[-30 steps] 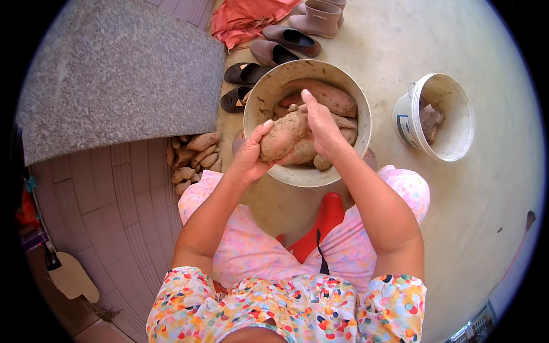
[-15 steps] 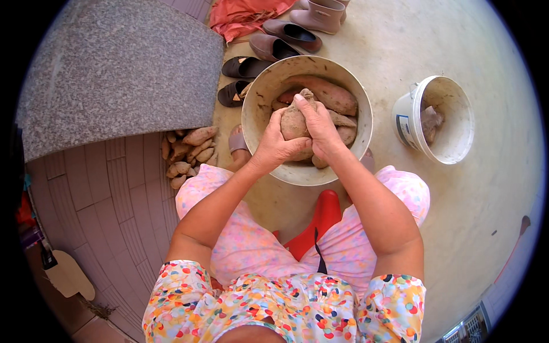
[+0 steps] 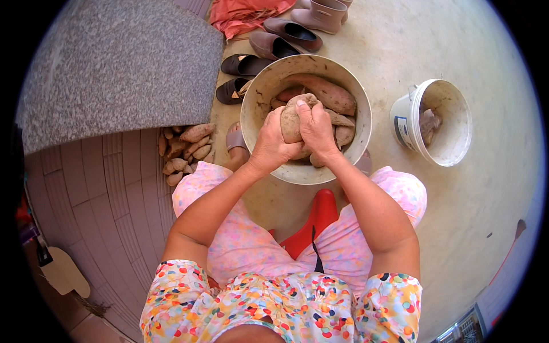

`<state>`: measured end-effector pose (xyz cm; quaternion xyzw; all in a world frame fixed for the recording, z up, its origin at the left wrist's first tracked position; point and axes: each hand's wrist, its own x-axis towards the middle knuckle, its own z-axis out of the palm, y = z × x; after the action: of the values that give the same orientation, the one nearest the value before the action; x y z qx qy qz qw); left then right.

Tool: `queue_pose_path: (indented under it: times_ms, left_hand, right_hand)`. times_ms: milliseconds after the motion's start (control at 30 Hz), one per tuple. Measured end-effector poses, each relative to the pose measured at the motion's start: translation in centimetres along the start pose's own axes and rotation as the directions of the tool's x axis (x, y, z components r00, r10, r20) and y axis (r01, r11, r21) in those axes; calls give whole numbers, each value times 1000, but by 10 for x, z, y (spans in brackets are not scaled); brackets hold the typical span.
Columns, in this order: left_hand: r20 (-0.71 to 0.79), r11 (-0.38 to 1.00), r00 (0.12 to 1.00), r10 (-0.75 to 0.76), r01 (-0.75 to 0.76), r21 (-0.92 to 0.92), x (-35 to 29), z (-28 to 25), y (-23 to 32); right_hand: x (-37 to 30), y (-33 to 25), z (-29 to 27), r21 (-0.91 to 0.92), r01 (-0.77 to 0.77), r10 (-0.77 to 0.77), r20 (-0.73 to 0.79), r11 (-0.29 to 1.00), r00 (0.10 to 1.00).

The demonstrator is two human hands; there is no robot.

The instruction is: The person sits on a small red stool and peels sweet potatoes by hand, removing the skin and placing the peeled vegetables on the floor. The person handles the potatoes one at a time from a white bucket.

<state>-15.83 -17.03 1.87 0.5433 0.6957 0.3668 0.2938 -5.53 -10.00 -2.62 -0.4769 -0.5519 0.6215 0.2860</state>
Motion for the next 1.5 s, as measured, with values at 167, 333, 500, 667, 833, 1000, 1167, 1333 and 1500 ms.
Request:
queue_pose_path:
  times_ms: [167, 333, 500, 667, 833, 1000, 1167, 1333, 1500]
  left_hand:
    - [63, 981, 995, -82, 91, -171, 0, -6, -9]
    - [143, 934, 979, -145, 183, -307, -1, -8, -11]
    - [228, 876, 953, -198, 276, -394, -3, -12, -14]
    - [178, 801, 955, -238, 296, -520, 0, -16, -12]
    - [108, 803, 977, -183, 211, -557, 0, -10, -20]
    - [-9, 911, 994, -108, 96, -401, -7, 4, -23]
    - [53, 912, 993, -109, 121, -393, -2, -4, -12]
    - [137, 805, 970, -203, 245, -541, -5, -6, -17]
    - [267, 641, 917, -298, 399, -656, 1, -23, -14]
  right_hand:
    - [-4, 0, 0, -101, 53, -55, -20, 993, 998]
    - [-5, 1, 5, -194, 181, -203, -101, 964, 974]
    - [-3, 10, 6, -157, 196, -208, -64, 968, 976]
    - [-2, 3, 1, 204, 0, -17, 83, 979, 996]
    - [-3, -20, 9, 166, -38, 13, 151, 985, 988]
    - [-9, -20, 14, 153, -31, 16, 102, 988, 995]
    - [-7, -6, 10, 95, 35, -38, 28, 995, 999]
    - [-7, -4, 3, -155, 67, -63, 29, 986, 998]
    - [-5, 0, 7, -33, 180, -181, -59, 983, 982]
